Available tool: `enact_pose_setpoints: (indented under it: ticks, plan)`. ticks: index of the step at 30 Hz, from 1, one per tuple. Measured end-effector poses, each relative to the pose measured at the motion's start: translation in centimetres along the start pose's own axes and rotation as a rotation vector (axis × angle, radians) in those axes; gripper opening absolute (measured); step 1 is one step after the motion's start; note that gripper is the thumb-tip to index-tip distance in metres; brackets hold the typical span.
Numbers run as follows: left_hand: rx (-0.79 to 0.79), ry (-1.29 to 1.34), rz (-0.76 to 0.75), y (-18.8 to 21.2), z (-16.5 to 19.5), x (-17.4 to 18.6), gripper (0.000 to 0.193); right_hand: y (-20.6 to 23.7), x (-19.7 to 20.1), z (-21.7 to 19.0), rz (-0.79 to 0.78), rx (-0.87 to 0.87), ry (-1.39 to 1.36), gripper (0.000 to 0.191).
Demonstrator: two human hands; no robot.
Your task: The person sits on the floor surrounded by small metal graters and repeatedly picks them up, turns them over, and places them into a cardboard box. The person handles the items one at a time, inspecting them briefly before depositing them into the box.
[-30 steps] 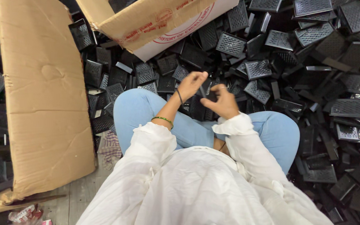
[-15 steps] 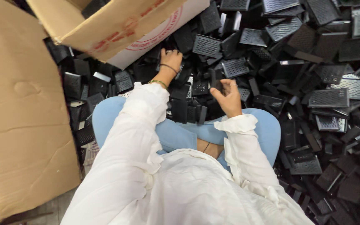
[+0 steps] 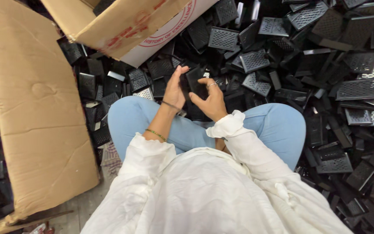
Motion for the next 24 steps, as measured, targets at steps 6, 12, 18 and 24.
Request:
enact_pose_setpoints:
  ticks: [6,12,18,24]
  plan:
    - [0.056,-0.047,0.148,-0.6,1.8,1.3,0.075,-1.5,-1.9,-1.1,-0.019,0.003,-0.070,0.046]
    - [-0.034,0.012,0.102,-2.6,3.3,1.8,0.082,-2.6,-3.4,0.7,-0.093,-0.120,-0.283,0.044]
    - [0.019,-0.220,0.073,-1.9,2.2,0.9,0.084,-2.7,-3.7,1.6,-0.097,-0.122,-0.384,0.045]
    - [-0.040,-0.204,-0.075,-1.6,1.6,-0.6,0.053,-2.5,-4.2,2.1,-0.087,-0.069,-0.443,0.050]
Point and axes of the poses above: each hand's wrist, its own y-axis away from the middle knuckle, its own x-axis out of the back of the hand, z = x × y, the point moved 10 cm from there along -y, towards the middle knuckle, and after that the axes turned 8 degrees about -z, right-handed, at the moved point
